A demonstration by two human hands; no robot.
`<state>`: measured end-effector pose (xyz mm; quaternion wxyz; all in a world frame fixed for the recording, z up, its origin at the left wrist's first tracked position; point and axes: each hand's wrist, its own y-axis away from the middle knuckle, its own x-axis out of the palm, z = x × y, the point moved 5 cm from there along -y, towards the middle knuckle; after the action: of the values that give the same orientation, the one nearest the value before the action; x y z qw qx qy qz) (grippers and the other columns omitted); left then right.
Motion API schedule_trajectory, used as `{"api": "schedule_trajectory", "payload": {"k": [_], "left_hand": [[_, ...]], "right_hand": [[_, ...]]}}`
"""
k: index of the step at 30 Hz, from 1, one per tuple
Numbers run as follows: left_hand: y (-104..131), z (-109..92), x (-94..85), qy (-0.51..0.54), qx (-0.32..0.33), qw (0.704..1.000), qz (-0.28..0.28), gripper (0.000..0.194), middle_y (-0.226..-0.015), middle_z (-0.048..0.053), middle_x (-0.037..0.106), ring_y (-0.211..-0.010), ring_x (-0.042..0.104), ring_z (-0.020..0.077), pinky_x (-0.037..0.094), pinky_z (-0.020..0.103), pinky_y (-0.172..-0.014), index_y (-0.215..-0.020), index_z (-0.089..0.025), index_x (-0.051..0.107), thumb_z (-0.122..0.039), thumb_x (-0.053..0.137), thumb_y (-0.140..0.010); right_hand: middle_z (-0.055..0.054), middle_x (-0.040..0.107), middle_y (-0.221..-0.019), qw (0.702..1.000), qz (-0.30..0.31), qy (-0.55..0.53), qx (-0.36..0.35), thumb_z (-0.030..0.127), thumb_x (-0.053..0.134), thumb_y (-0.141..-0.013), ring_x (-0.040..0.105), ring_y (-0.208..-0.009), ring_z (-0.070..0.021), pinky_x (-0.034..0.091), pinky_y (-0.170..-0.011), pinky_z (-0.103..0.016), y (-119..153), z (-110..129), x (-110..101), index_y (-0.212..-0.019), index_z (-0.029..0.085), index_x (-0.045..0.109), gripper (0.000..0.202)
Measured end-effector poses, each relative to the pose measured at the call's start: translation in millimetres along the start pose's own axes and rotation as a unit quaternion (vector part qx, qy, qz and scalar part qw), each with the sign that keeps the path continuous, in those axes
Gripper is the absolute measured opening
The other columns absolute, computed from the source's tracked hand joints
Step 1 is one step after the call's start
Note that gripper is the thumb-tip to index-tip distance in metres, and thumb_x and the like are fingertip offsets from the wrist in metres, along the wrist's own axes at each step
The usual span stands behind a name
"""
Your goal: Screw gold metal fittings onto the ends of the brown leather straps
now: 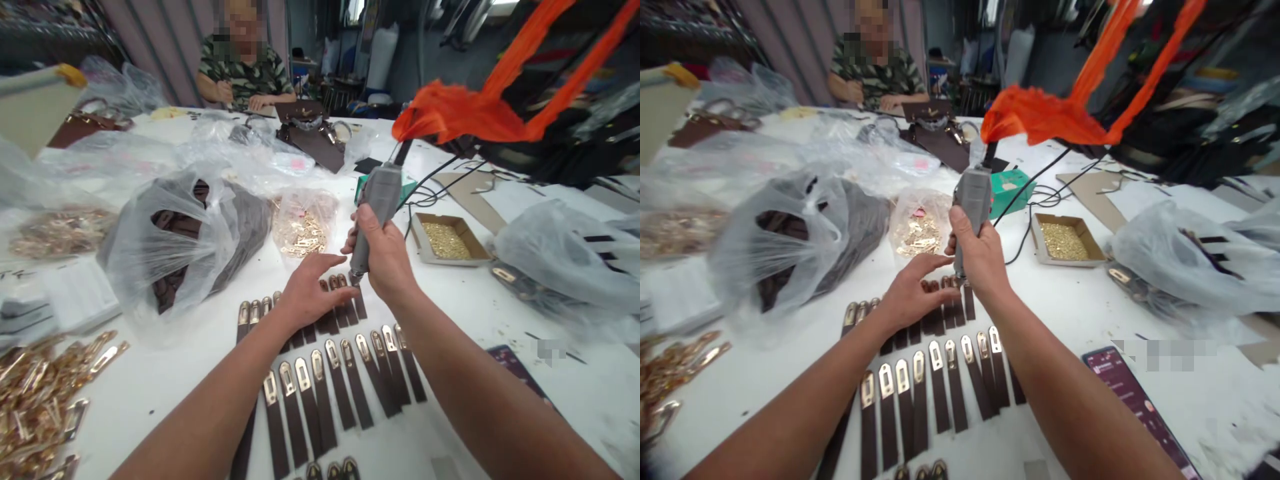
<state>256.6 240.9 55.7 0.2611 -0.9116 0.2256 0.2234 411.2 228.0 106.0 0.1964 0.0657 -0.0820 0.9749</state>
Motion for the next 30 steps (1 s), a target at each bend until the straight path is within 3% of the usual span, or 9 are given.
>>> {"api": "schedule_trajectory", "payload": {"k": [4,9,11,13,16,18,20,25,30], "left_hand": [[-2.2,-7.5,-6.6,0.086,-0.081,0.993,0.014,0.044,-0.114,0.007,0.077,-0.107,0.071,0.0281,0.053,0.044,-0.101,-0.118,-0.020,0.078,-0.053,0.078,-0.089],[-5.6,-5.2,-9.5,0.195,-0.143,0.969,0.040,0.052,-0.104,0.005,0.080,-0.100,0.072,0.0280,0.056,0.037,-0.092,-0.114,-0.020,0.076,-0.065,0.076,-0.088],[-6.1,-2.7,-10.2,0.207,-0.168,0.963,0.045,0.055,-0.098,0.005,0.080,-0.094,0.073,0.0277,0.057,0.036,-0.087,-0.110,-0.020,0.077,-0.070,0.076,-0.086],[-5.3,1.0,-11.0,0.231,-0.197,0.952,0.043,0.060,-0.095,0.006,0.080,-0.088,0.073,0.0270,0.058,0.035,-0.081,-0.109,-0.019,0.078,-0.074,0.076,-0.084],[-3.5,9.4,-11.9,0.266,-0.225,0.937,0.031,0.064,-0.101,0.009,0.081,-0.087,0.073,0.0262,0.059,0.035,-0.080,-0.110,-0.018,0.079,-0.075,0.078,-0.081],[-2.4,16.3,-12.1,0.272,-0.227,0.935,0.024,0.063,-0.103,0.009,0.081,-0.089,0.073,0.0254,0.059,0.035,-0.085,-0.108,-0.017,0.079,-0.073,0.079,-0.082],[-1.3,22.6,-11.3,0.274,-0.224,0.935,0.019,0.061,-0.104,0.010,0.081,-0.091,0.074,0.0249,0.058,0.035,-0.089,-0.108,-0.016,0.080,-0.072,0.079,-0.083],[2.5,26.3,-6.8,0.277,-0.230,0.933,0.023,0.063,-0.106,0.011,0.082,-0.092,0.073,0.0245,0.057,0.034,-0.086,-0.114,-0.015,0.079,-0.071,0.080,-0.084],[4.0,14.6,-4.2,0.315,-0.232,0.920,0.013,0.063,-0.097,0.008,0.080,-0.083,0.071,0.0206,0.056,0.031,-0.078,-0.111,-0.016,0.078,-0.069,0.086,-0.078]], "right_hand": [[-0.005,0.075,-0.086,0.995,0.050,0.072,0.055,0.085,0.069,-0.083,0.068,-0.066,-0.0173,0.054,-0.055,-0.027,9.5,-0.2,16.6,-0.101,0.019,0.074,0.069],[-0.006,0.079,-0.092,0.970,0.133,0.205,0.010,0.077,0.072,-0.087,0.073,-0.085,-0.0218,0.054,-0.070,-0.030,7.1,13.6,19.5,-0.098,0.019,0.079,0.059],[-0.005,0.080,-0.100,0.956,0.130,0.262,-0.035,0.070,0.074,-0.089,0.074,-0.091,-0.0207,0.056,-0.079,-0.030,-1.8,26.4,-5.7,-0.102,0.020,0.080,0.052],[-0.005,0.081,-0.105,0.922,0.074,0.376,-0.059,0.066,0.067,-0.097,0.075,-0.091,-0.0179,0.056,-0.084,-0.029,-17.7,37.4,-51.0,-0.110,0.021,0.081,0.048],[-0.008,0.080,-0.107,0.836,-0.037,0.547,-0.015,0.046,0.065,-0.103,0.073,-0.097,-0.0201,0.053,-0.087,-0.031,-51.8,41.7,-135.7,-0.109,0.019,0.080,0.032],[-0.013,0.079,-0.113,0.798,-0.053,0.600,0.023,0.032,0.073,-0.098,0.072,-0.106,-0.0247,0.052,-0.092,-0.035,-75.4,34.3,-181.3,-0.108,0.016,0.080,0.021],[-0.014,0.078,-0.115,0.766,-0.044,0.638,0.063,0.030,0.081,-0.092,0.072,-0.107,-0.0268,0.053,-0.095,-0.040,-94.8,20.2,-212.6,-0.118,0.014,0.078,0.031],[-0.006,0.077,-0.101,0.721,0.036,0.682,0.115,0.027,0.081,-0.093,0.072,-0.094,-0.0205,0.058,-0.094,-0.040,-116.5,-18.7,-233.8,-0.107,0.015,0.078,0.019],[-0.009,0.078,-0.104,0.695,0.034,0.712,0.089,0.022,0.075,-0.095,0.071,-0.102,-0.0225,0.055,-0.097,-0.039,-114.5,-25.9,-239.7,-0.100,0.013,0.079,0.011]]}}
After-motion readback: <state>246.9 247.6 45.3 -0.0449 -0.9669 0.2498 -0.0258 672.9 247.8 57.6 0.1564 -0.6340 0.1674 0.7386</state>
